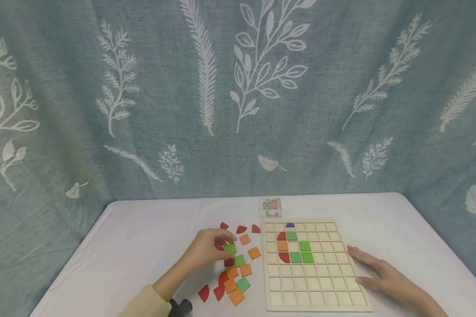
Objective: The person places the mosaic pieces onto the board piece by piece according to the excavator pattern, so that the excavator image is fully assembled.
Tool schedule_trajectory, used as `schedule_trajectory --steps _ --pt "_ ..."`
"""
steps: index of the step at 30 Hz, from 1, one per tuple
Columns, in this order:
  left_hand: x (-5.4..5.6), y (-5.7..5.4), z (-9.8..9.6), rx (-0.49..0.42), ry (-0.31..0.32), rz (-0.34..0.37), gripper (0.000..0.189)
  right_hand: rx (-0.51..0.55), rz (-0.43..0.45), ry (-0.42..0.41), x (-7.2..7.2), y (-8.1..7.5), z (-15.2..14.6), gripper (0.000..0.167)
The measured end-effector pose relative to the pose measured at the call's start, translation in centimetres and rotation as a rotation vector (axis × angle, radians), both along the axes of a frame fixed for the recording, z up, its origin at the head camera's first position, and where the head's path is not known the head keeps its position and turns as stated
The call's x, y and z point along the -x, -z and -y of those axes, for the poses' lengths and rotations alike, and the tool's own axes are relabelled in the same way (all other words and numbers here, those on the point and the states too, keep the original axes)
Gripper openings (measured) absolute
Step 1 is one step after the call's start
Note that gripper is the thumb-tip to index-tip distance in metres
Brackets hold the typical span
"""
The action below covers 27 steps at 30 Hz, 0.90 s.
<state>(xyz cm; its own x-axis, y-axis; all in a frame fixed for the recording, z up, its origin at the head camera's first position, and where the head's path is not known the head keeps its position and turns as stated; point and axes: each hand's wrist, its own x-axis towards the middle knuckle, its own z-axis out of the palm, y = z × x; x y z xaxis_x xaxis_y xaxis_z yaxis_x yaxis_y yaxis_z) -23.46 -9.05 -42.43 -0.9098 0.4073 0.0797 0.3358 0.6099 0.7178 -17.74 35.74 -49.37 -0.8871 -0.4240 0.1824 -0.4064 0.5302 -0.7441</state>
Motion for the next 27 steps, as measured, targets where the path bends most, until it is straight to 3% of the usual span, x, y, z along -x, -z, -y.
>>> schedule_trajectory --steps 6,13,19,27 --pt "1.6 -0.1 -3.7 0.023 0.093 -0.049 0.029 0.021 -0.026 -0.024 0.0 0.2 0.1 0.060" --pt "2.8 -0.2 -8.0 0.076 0.151 -0.030 0.028 0.028 -0.031 -0.022 0.0 0.1 0.2 0.060" --pt "3.9 -0.7 -11.1 0.053 0.220 -0.054 0.025 0.030 -0.006 -0.006 -0.1 0.2 0.2 0.061" --pt "5.1 -0.3 -14.0 0.068 0.236 -0.040 0.026 -0.002 -0.024 -0.012 0.1 0.5 -0.2 0.061"
